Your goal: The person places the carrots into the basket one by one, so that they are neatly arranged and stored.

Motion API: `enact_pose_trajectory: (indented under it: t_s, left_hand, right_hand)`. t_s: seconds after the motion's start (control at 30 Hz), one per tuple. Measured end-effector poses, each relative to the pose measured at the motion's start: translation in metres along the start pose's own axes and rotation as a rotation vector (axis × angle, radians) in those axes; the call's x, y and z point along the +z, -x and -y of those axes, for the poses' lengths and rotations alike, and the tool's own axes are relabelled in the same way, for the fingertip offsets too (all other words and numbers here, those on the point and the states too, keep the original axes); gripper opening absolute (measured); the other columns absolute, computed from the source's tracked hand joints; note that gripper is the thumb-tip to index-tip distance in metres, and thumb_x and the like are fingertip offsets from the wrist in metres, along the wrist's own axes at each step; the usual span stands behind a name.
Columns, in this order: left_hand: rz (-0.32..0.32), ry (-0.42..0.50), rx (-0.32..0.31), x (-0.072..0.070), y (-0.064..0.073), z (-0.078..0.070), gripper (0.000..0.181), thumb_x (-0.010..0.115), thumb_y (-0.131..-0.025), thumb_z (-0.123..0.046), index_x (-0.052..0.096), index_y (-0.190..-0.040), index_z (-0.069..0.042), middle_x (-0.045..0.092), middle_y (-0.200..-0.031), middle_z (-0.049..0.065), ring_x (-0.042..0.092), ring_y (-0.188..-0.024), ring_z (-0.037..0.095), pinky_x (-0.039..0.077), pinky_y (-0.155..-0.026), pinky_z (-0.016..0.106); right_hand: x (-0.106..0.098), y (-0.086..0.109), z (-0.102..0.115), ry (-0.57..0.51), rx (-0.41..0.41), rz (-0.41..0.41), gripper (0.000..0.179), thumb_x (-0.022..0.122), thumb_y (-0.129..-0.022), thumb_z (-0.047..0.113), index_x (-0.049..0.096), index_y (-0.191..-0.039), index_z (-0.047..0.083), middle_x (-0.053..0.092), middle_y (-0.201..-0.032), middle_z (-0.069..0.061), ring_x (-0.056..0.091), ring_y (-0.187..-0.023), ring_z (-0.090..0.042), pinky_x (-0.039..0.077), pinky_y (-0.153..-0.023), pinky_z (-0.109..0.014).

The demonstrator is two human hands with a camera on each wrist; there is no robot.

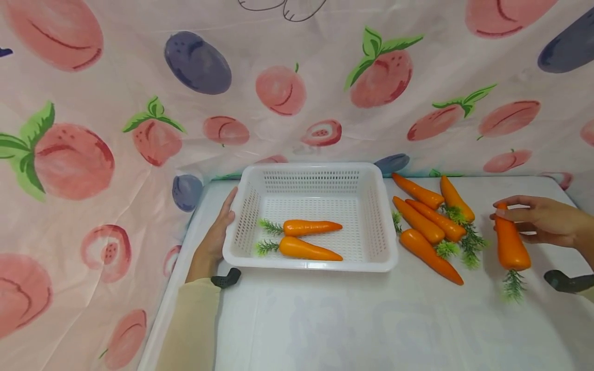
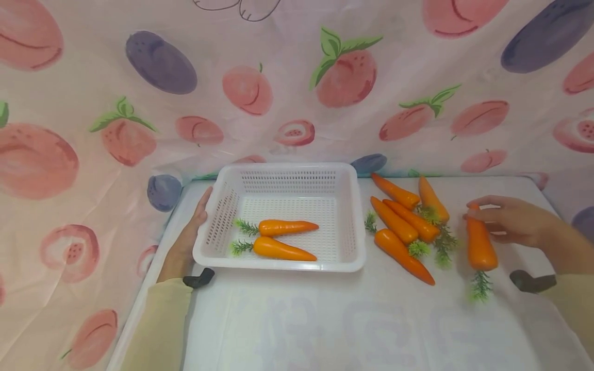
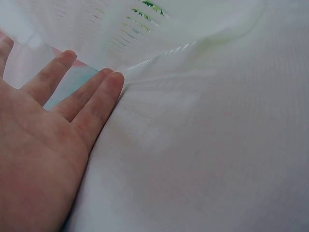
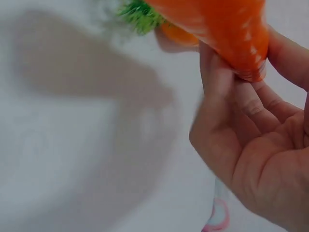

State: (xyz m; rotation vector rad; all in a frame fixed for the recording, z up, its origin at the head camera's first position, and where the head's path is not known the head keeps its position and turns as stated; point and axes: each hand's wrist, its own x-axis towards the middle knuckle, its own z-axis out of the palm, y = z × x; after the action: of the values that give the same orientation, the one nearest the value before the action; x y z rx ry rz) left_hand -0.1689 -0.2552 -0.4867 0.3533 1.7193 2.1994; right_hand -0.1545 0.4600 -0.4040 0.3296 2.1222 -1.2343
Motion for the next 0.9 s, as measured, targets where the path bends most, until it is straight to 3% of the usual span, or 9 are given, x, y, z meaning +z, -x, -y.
enact_pose_trajectory:
  t_s: [0.13,0.27,0.5,0.7,0.9]
  left_hand:
    - [-0.002,-0.003,-0.003,0.0,0.0,0.0,0.063,0.041,-0.107,-0.045,0.011,-0.162,-0.046,0.013,-0.172,0.005,0.039,-0.141,0.022,0.049,-0.101,0.032]
    - [-0.002,-0.004,-0.007,0.0,0.0,-0.001,0.064,0.042,-0.107,-0.044,0.01,-0.162,-0.045,0.012,-0.173,0.005,0.038,-0.142,0.021,0.048,-0.102,0.032]
    - [-0.008,-0.009,-0.016,0.0,0.0,-0.001,0.061,0.04,-0.108,-0.041,0.011,-0.162,-0.046,0.014,-0.172,0.005,0.039,-0.141,0.023,0.048,-0.101,0.032]
    - [-0.013,-0.004,-0.023,0.001,0.0,-0.002,0.062,0.04,-0.108,-0.041,0.011,-0.162,-0.046,0.015,-0.172,0.006,0.037,-0.142,0.023,0.048,-0.101,0.033]
    - [-0.019,0.013,-0.027,0.001,0.0,-0.002,0.062,0.041,-0.108,-0.04,0.011,-0.162,-0.046,0.014,-0.172,0.006,0.036,-0.143,0.025,0.048,-0.101,0.034]
  right_hand:
    - [0.002,0.001,0.006,-0.009,-0.057,-0.009,0.057,0.05,-0.109,0.029,0.023,-0.147,-0.004,0.065,-0.098,0.029,0.068,-0.098,-0.006,0.057,-0.091,-0.05]
    - [0.006,0.003,0.013,-0.009,-0.109,-0.03,0.062,0.047,-0.11,0.032,0.018,-0.148,-0.008,0.063,-0.098,0.033,0.071,-0.098,-0.007,0.058,-0.089,-0.048]
    - [0.011,0.008,0.029,-0.136,-0.105,-0.044,0.034,0.046,-0.108,0.039,0.035,-0.131,0.017,0.069,-0.097,0.026,0.075,-0.095,-0.013,0.059,-0.088,-0.046]
    - [0.018,0.014,0.042,-0.148,-0.09,-0.047,0.029,0.041,-0.106,0.051,0.032,-0.124,0.029,0.065,-0.094,0.022,0.073,-0.093,-0.014,0.059,-0.087,-0.045]
    - [0.026,0.014,0.055,-0.156,-0.118,-0.052,0.022,0.042,-0.105,0.051,0.032,-0.12,0.039,0.067,-0.096,0.024,0.071,-0.093,-0.008,0.059,-0.088,-0.044]
